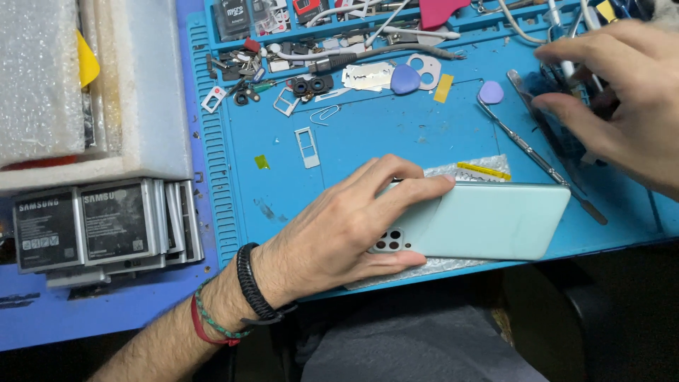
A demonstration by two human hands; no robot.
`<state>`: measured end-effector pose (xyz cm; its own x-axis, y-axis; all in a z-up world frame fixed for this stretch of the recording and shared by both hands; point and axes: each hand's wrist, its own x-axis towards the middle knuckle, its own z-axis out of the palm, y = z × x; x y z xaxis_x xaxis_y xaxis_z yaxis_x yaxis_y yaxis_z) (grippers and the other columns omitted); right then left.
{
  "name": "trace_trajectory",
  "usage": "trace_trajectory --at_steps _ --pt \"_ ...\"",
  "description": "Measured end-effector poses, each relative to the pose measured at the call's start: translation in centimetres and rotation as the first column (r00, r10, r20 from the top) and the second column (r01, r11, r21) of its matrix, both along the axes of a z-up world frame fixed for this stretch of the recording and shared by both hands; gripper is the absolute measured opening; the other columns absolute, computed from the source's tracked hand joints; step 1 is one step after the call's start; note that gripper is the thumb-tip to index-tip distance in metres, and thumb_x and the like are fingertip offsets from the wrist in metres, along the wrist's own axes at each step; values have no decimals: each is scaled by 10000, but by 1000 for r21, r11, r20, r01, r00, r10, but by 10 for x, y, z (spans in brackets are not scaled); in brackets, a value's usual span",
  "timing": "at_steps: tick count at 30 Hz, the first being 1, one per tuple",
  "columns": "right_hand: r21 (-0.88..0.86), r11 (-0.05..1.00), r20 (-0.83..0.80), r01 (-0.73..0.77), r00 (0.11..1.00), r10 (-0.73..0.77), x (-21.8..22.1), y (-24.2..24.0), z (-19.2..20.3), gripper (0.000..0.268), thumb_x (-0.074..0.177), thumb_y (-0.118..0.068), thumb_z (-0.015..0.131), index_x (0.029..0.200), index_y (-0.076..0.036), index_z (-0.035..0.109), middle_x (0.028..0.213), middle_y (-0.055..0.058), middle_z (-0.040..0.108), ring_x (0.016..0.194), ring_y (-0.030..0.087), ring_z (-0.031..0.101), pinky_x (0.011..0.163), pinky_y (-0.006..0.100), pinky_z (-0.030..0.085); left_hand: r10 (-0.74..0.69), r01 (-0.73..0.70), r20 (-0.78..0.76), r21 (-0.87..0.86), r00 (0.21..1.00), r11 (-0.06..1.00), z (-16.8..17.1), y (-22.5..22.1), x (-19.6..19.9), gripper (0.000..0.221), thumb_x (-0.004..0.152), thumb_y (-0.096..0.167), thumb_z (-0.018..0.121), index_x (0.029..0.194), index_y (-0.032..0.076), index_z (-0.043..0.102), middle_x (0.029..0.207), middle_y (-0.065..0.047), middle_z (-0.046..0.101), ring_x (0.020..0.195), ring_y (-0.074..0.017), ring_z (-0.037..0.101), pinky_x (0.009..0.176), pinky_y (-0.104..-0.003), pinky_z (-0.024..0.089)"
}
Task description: Using a thin prying tool to carefully remove the back cover of a smartphone at a repair station.
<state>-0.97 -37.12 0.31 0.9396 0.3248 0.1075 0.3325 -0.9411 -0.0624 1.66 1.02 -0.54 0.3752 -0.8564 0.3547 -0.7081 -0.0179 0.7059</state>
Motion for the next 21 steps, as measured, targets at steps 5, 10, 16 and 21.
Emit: trace_trajectory --at_steps 5,10,16,21 --pt "8 1000 44 -15 999 14 -30 -24 -28 329 1088 -120 793 1373 15 701 1278 205 680 1016 275 668 778 322 522 20 -20 -2 18 1000 1000 -2 -3 1 706 1039 314 810 1558 71 398 1337 -187 529 1165 -352 639 985 -452 589" --pt "-221 969 -160 106 977 -144 -57 12 -9 291 903 -324 804 1099 -122 732 1055 79 732 915 204 737 778 344 627 41 -39 -32 70 999 997 10 -7 -3 697 996 250 817 1526 54 408 1346 -193 539 1127 -362 581 961 -439 534" --pt "-177 957 -198 228 945 -262 -57 20 -10 176 904 -239 827 1002 -126 735 985 43 723 886 185 719 787 333 599 66 -72 42 163 997 984 30 -14 -8 601 1010 259 710 1484 30 421 1381 -188 566 1006 -340 517 872 -446 456" --pt "202 811 -476 549 779 -408 -50 -90 -70 230 789 -63 869 970 -50 728 685 94 671 388 186 506 327 288 346 103 -95 -66 114 992 989 19 -10 -13 610 1013 189 757 1478 32 395 1477 -184 576 1156 -355 544 991 -453 461"
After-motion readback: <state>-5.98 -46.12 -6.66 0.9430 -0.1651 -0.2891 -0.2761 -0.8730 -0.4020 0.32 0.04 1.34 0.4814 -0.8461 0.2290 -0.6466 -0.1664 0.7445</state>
